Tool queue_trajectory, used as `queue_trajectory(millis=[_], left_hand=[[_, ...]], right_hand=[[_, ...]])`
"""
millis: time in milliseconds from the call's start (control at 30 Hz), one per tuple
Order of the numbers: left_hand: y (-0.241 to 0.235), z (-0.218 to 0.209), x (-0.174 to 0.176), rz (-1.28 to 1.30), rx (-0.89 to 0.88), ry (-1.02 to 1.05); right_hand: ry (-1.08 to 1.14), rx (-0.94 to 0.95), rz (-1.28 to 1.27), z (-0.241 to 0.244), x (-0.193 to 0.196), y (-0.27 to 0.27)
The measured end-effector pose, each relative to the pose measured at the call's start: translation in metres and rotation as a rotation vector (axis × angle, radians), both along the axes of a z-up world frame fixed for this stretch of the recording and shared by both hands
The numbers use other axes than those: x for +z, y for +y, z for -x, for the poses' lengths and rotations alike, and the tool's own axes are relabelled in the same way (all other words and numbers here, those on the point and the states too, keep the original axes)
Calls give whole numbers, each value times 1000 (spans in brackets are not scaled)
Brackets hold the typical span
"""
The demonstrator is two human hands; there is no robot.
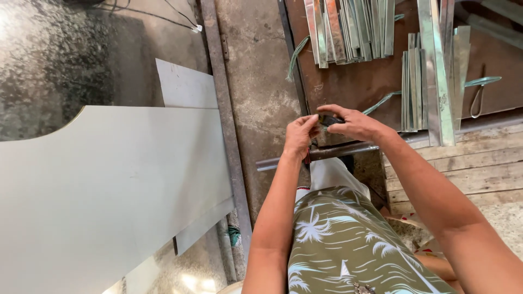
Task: Organizing, measuring, and bundling small metal strips on a workshop table.
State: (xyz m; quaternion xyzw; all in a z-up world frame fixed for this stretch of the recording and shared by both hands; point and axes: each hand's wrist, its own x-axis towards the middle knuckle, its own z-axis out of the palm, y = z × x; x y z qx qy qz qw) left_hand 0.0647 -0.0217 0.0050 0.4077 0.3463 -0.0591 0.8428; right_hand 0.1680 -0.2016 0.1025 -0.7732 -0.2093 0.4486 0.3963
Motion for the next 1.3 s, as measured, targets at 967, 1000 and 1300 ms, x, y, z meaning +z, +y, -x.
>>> queue_trajectory(millis=[967,1000,1300], left_hand=[[10,82,-22,-1771,-570,184],[11,81,-20,-1773,-553,172],[11,82,-23,-1787,-565,172]], right_hand=[[513,-901,-131,56,-26,-2],[538,-899,-160,59,-27,0],[599,-894,-255,70,-47,10]])
